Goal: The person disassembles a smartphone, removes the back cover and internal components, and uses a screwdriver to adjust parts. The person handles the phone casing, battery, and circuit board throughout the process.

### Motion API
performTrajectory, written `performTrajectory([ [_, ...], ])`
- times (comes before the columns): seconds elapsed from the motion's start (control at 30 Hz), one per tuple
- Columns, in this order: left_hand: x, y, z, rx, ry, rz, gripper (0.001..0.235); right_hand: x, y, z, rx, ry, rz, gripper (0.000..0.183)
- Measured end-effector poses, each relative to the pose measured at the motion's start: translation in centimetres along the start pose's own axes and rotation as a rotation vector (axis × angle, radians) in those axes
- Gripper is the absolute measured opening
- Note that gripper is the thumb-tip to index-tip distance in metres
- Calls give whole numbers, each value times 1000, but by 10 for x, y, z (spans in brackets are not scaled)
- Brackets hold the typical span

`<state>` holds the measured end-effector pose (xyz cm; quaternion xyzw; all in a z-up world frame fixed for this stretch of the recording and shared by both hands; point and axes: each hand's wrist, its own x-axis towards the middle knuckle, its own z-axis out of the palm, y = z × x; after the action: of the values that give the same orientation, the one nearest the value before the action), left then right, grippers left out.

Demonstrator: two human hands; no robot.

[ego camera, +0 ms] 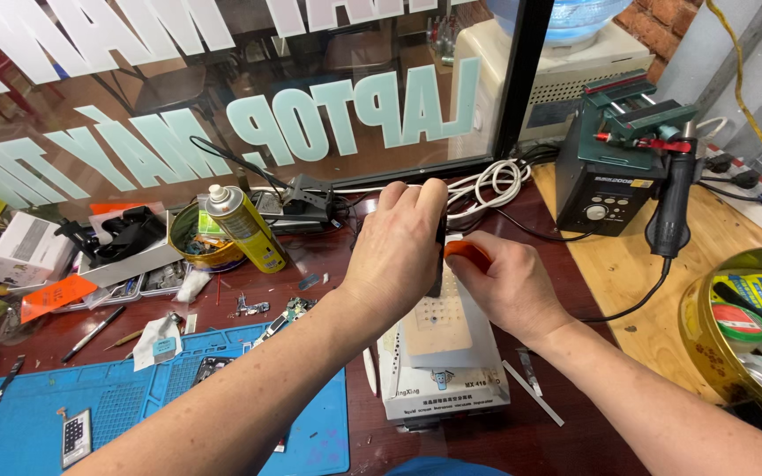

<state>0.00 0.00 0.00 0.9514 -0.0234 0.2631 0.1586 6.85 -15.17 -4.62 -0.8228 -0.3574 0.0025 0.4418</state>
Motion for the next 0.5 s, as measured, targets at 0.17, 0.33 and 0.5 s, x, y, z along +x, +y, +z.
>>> performTrajectory([
  [0.17,-2,-4,0,-29,36,33,33,2,-1,1,-58,-13,30,16],
  [0.33,0,-4,1,-29,43,53,32,6,-1,0,-134,-36,8,14],
  [0.5,-2,-5,0,-41,37,56,33,4,2,5,-145,-72,34,13],
])
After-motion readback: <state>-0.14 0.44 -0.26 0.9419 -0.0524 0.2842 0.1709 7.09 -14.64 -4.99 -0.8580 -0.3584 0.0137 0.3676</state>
